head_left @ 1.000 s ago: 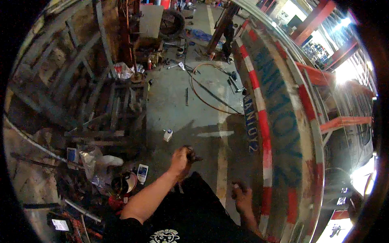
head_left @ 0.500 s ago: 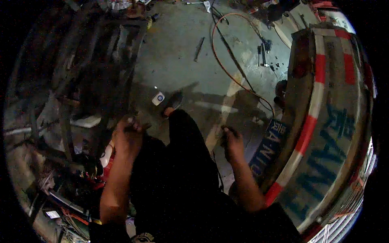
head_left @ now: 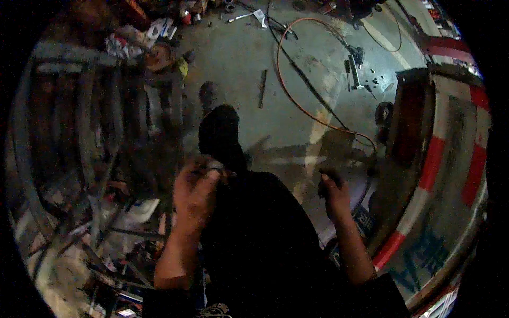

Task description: The person works on a vehicle's rear drum brake assembly. They remove and install brake shoes and hardware, retrieve a small part from a bin, and use a pneumatic impact wrench to tighten a nut on the wheel hub.

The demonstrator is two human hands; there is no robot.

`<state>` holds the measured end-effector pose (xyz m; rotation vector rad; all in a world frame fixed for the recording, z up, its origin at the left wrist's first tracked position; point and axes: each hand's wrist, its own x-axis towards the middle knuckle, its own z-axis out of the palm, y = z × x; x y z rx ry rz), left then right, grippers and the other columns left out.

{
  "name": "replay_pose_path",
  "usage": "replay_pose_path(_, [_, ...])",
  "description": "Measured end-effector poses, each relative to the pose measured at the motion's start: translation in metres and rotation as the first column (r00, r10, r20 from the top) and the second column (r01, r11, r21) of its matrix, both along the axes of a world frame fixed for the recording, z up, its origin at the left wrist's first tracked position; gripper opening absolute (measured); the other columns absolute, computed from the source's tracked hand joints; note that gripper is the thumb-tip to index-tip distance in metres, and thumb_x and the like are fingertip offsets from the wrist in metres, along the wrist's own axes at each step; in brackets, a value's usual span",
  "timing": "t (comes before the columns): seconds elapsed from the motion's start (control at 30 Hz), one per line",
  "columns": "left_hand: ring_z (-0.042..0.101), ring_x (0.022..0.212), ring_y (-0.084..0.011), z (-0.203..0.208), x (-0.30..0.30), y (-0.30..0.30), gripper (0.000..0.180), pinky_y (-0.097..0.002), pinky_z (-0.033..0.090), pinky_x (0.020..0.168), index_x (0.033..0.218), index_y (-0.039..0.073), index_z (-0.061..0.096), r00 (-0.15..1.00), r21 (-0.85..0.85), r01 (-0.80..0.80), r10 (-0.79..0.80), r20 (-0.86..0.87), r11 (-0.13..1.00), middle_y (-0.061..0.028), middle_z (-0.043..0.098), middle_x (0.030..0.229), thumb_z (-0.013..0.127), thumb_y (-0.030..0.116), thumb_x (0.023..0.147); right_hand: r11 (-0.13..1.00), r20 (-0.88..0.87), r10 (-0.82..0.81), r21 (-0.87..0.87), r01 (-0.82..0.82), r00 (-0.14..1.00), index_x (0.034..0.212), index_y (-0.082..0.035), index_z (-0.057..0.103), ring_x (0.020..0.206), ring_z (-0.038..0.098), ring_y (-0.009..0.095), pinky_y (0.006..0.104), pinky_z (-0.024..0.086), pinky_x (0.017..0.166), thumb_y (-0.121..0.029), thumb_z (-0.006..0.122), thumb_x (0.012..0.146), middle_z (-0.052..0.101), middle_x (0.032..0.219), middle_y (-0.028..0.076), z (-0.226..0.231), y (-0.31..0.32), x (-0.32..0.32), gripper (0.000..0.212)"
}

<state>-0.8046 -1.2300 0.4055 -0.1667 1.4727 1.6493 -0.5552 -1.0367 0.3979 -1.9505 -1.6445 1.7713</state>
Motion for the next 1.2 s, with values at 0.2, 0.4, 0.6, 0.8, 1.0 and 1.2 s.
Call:
replay_pose_path(0.2, [0.058,0.084,-0.0222,-0.024,-0.094,0.126,0.019,-0.0329,0.047,0.079,0.095,0.001,0.057,0.739,-0.278,0.495,-0.567,-0.365,0.823,-0.0111,0.06,0.09,0.065,0.01,0.08,0.998,0.098,0.023,-0.068,-0.017,0.995,0.112,-0.002,0.059,0.081,0.055,0.017,0.0305,0.047,0.071,-0.027,0.061,0.09,0.061,0.093,0.008,-0.008,0.081,-0.107,0.033])
replay_pose_path(0.4, [0.055,0.086,-0.0321,-0.005,-0.204,0.265,0.02,-0.0378,0.046,0.077,0.088,0.002,0.059,0.289,-0.279,0.759,-0.688,-0.665,0.589,-0.0126,0.057,0.087,0.069,0.004,0.072,0.953,-0.346,-0.003,-0.284,-0.102,0.938,0.118,0.002,0.055,0.103,0.055,0.015,0.0316,0.043,0.093,-0.028,0.06,0.092,0.063,0.108,0.009,0.018,0.15,-0.26,0.04])
replay_pose_path(0.6, [0.054,0.088,-0.0296,0.02,-0.236,0.384,0.029,-0.0385,0.045,0.077,0.091,0.004,0.063,0.187,-0.144,0.876,-0.601,-0.777,0.459,-0.0107,0.059,0.092,0.072,0.0,0.064,0.969,-0.444,-0.185,-0.229,0.088,0.877,0.116,0.003,0.055,0.097,0.053,0.014,0.0316,0.044,0.089,-0.028,0.056,0.094,0.062,0.104,0.009,0.053,0.212,-0.308,0.038])
replay_pose_path(0.8, [0.055,0.092,-0.0283,0.049,-0.241,0.538,0.032,-0.0374,0.046,0.08,0.094,0.006,0.064,0.005,-0.169,0.946,-0.536,-0.844,0.275,-0.0106,0.059,0.094,0.074,0.001,0.064,0.917,-0.5,-0.398,-0.194,0.348,0.77,0.112,0.003,0.056,0.095,0.052,0.013,0.0309,0.044,0.086,-0.026,0.055,0.094,0.061,0.1,0.008,0.074,0.329,-0.318,0.034])
replay_pose_path(1.0, [0.057,0.093,-0.027,0.082,-0.223,0.696,0.027,-0.0348,0.047,0.082,0.093,0.003,0.063,-0.11,-0.213,0.971,-0.592,-0.799,0.107,-0.0116,0.058,0.097,0.075,0.005,0.069,0.722,-0.529,-0.644,-0.181,0.668,0.553,0.107,0.001,0.058,0.077,0.05,0.008,0.025,0.043,0.067,-0.024,0.057,0.093,0.057,0.086,0.002,0.104,0.452,-0.291,0.029])
replay_pose_path(1.2, [0.059,0.09,-0.0249,0.086,-0.187,0.846,0.018,-0.0334,0.047,0.08,0.092,0.001,0.063,-0.127,-0.21,0.977,-0.662,-0.739,0.047,-0.0115,0.058,0.096,0.071,0.008,0.077,0.475,-0.402,-0.819,-0.078,0.876,0.408,0.102,0.001,0.059,0.067,0.046,0.007,0.0242,0.039,0.059,-0.022,0.057,0.091,0.053,0.076,-0.001,0.111,0.538,-0.224,0.025])
